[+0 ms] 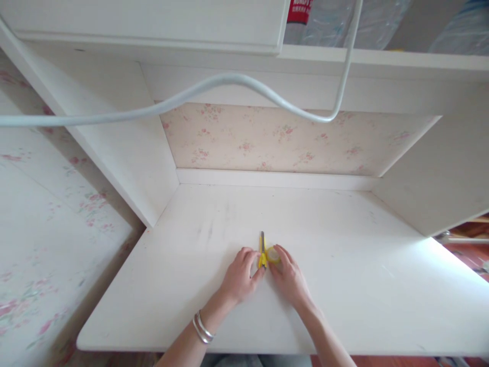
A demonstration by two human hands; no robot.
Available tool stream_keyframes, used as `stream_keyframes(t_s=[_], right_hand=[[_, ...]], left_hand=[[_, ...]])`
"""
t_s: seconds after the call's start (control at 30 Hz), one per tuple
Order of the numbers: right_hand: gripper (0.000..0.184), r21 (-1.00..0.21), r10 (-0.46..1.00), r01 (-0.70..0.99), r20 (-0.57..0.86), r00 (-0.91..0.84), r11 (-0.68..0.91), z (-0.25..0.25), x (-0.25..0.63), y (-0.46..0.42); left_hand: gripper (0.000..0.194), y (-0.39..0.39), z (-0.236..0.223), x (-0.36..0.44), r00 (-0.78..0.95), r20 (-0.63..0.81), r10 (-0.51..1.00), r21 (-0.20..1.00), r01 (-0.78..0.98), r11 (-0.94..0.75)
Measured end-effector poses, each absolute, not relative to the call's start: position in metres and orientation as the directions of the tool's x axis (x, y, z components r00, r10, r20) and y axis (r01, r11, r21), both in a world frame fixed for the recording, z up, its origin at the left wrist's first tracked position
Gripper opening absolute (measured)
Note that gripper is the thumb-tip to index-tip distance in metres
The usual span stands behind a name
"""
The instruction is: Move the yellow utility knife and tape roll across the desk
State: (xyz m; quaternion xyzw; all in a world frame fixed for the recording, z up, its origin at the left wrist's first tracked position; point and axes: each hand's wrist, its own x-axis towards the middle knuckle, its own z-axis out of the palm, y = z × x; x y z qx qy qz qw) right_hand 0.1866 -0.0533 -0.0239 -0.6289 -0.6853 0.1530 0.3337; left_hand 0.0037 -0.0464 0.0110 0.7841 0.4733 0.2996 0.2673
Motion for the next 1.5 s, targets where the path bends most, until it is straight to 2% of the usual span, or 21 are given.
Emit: stream_keyframes(t_s=[0.1,0.17,0.27,0.37,0.5,0.63,0.8,1.23,1.5], right_hand=[[0.056,-0.709,0.975,0.676,0.214,-0.066,0.201,-0.020,0.157,-0.055],[0.063,-0.746,0.973,0.625,0.186,-0.135,0.229,-0.020,0.150,-0.056],[0.070,-0.802,0.961,0.536,0.173,-0.215,0.264,-0.023,0.151,-0.058],[0.068,-0.803,0.947,0.513,0.198,-0.251,0.304,-0.026,0.155,-0.061],[0.063,-0.756,0.944,0.566,0.262,-0.201,0.330,-0.027,0.154,-0.064],[0.052,-0.783,0.959,0.557,0.263,-0.108,0.277,-0.028,0.153,-0.064],[0.038,-0.797,0.969,0.562,0.246,-0.031,0.221,-0.026,0.154,-0.062],[0.031,-0.756,0.980,0.627,0.187,-0.065,0.186,-0.022,0.155,-0.063],[0.030,-0.753,0.980,0.633,0.195,-0.049,0.181,-0.019,0.154,-0.062]], left_hand=[[0.056,-0.049,0.013,0.000,0.389,0.226,0.893,0.605,0.662,-0.442],[0.062,-0.050,0.013,-0.004,0.382,0.189,0.904,0.535,0.732,-0.421],[0.057,-0.051,0.013,-0.011,0.382,0.171,0.908,0.453,0.789,-0.416],[0.049,-0.050,0.017,-0.014,0.405,0.188,0.895,0.414,0.793,-0.446],[0.041,-0.046,0.022,-0.009,0.405,0.203,0.892,0.408,0.793,-0.453],[0.033,-0.040,0.021,-0.007,0.413,0.198,0.889,0.396,0.796,-0.458],[0.035,-0.028,0.021,-0.030,0.475,0.165,0.864,0.358,0.788,-0.501],[0.037,0.015,0.021,-0.160,0.551,0.087,0.830,0.368,0.756,-0.541],[0.047,0.031,0.027,-0.178,0.495,0.041,0.868,0.527,0.727,-0.440]])
